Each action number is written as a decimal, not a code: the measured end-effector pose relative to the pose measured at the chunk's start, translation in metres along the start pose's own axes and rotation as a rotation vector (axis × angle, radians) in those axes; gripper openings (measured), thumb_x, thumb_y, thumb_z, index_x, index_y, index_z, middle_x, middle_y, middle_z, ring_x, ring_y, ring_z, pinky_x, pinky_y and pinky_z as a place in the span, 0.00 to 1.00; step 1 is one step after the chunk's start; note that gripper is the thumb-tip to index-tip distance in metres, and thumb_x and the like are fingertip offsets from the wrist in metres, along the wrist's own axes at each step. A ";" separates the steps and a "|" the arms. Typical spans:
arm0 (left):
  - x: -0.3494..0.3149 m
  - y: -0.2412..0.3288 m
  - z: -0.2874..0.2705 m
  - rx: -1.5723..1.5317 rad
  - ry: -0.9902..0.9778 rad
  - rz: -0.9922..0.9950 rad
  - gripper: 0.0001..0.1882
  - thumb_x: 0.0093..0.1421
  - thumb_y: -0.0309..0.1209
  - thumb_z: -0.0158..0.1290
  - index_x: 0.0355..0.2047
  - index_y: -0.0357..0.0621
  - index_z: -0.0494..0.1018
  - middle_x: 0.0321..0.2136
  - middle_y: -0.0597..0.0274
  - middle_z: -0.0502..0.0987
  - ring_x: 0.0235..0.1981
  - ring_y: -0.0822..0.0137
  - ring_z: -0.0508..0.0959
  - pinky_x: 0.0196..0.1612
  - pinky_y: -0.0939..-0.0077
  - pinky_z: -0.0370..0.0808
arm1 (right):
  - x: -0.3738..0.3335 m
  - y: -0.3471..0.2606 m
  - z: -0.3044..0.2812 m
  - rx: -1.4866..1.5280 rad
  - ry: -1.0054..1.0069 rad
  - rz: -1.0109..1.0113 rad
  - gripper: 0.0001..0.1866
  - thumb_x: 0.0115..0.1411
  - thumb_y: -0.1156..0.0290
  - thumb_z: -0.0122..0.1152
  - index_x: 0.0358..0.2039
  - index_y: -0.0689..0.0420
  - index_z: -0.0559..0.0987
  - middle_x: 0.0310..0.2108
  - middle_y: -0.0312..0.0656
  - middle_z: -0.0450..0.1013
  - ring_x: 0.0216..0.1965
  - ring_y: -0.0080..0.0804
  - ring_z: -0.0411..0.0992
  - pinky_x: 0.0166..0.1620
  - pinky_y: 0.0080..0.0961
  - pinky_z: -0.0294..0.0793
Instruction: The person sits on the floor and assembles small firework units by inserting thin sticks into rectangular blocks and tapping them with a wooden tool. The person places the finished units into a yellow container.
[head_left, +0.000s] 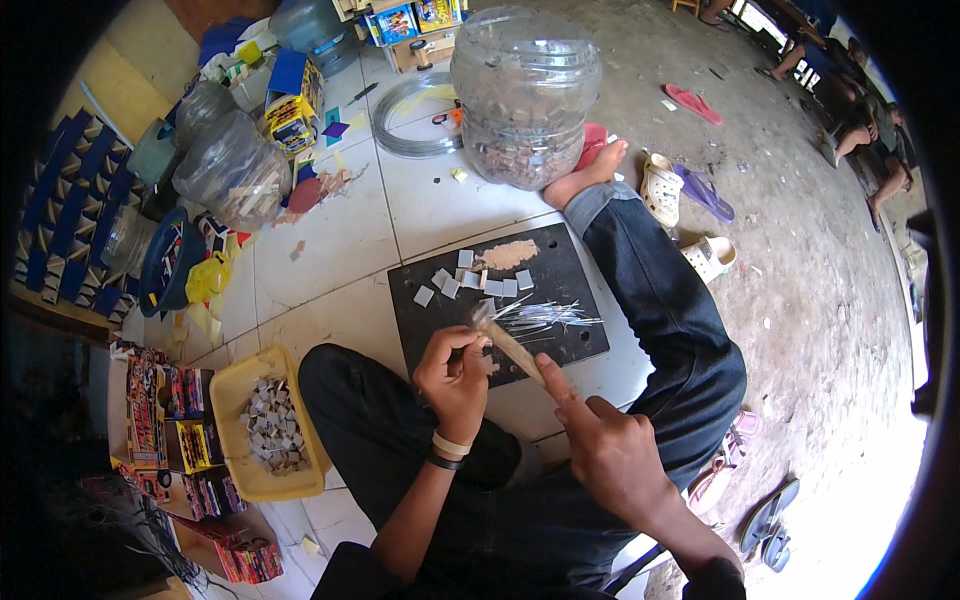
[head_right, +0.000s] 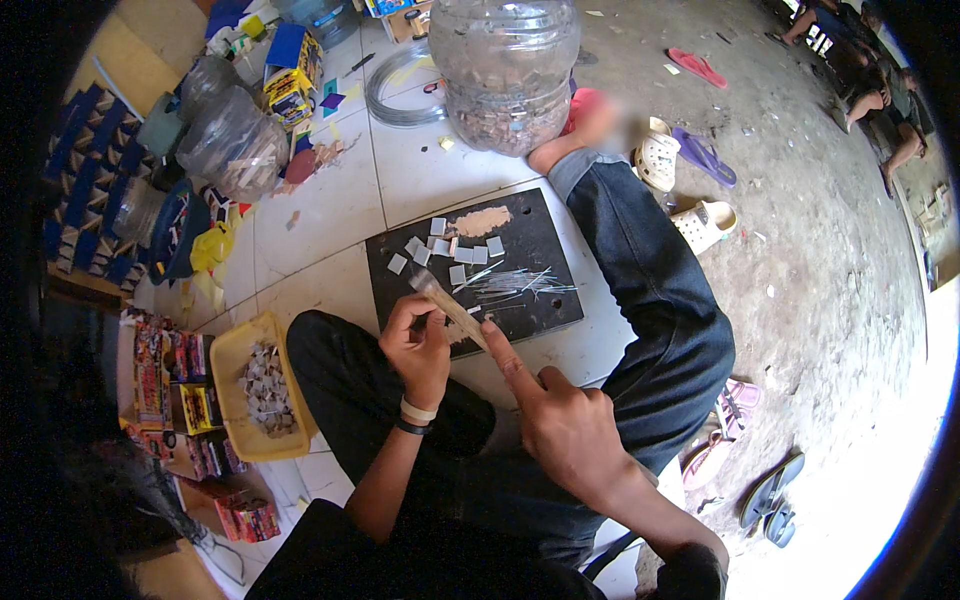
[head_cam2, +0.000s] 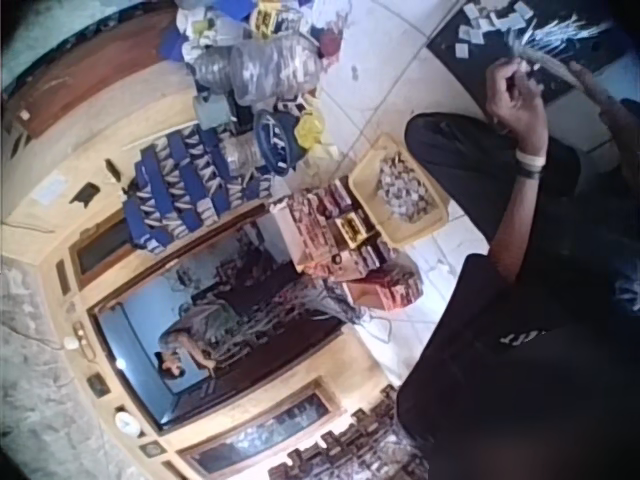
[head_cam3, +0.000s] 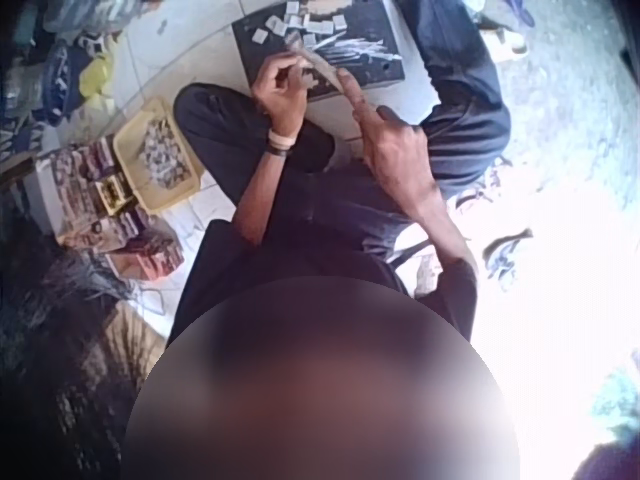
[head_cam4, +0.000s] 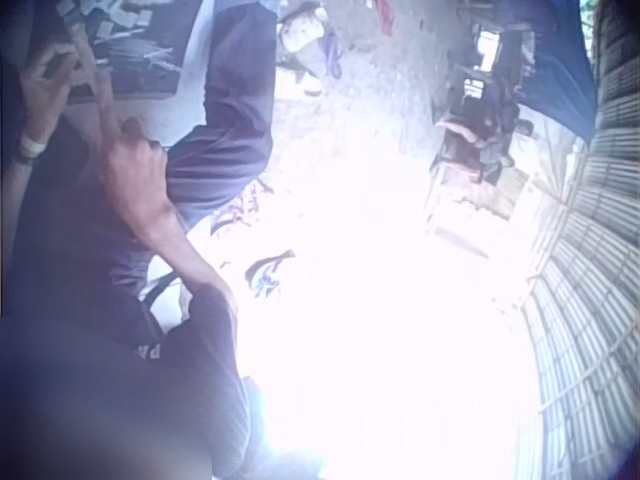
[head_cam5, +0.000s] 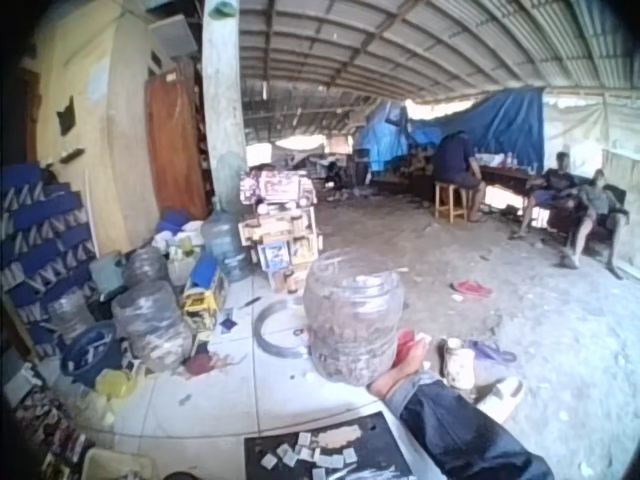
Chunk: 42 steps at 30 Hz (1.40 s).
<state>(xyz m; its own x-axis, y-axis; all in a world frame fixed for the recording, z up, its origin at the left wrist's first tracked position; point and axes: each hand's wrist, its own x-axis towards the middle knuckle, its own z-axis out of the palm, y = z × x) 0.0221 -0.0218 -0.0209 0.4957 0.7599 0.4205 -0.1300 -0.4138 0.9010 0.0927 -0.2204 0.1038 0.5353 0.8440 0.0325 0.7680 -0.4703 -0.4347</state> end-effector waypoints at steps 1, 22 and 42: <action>-0.001 0.001 0.001 -0.022 0.004 -0.013 0.05 0.67 0.11 0.59 0.40 0.30 0.79 0.43 0.57 0.83 0.37 0.75 0.84 0.36 0.80 0.84 | 0.000 -0.001 0.000 0.061 0.032 -0.014 0.48 0.62 0.79 0.64 0.82 0.39 0.63 0.24 0.42 0.74 0.18 0.43 0.77 0.24 0.43 0.82; -0.007 -0.001 0.014 -0.102 0.016 -0.118 0.08 0.65 0.09 0.58 0.39 0.32 0.79 0.41 0.57 0.83 0.38 0.72 0.84 0.41 0.81 0.82 | -0.008 0.005 0.006 0.145 0.129 -0.014 0.44 0.66 0.77 0.65 0.81 0.41 0.64 0.24 0.45 0.75 0.19 0.47 0.77 0.26 0.44 0.80; 0.024 0.051 -0.229 0.774 0.471 0.106 0.11 0.69 0.15 0.59 0.49 0.36 0.83 0.47 0.55 0.85 0.47 0.61 0.84 0.57 0.66 0.80 | -0.014 0.037 0.049 0.542 0.000 0.068 0.25 0.69 0.81 0.64 0.66 0.60 0.79 0.47 0.64 0.82 0.48 0.66 0.81 0.53 0.49 0.80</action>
<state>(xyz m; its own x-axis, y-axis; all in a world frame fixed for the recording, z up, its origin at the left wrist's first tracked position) -0.1691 0.0896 0.0590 0.0897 0.7544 0.6503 0.5423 -0.5846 0.6034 0.0964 -0.2373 0.0434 0.5777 0.8162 -0.0116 0.4401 -0.3234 -0.8377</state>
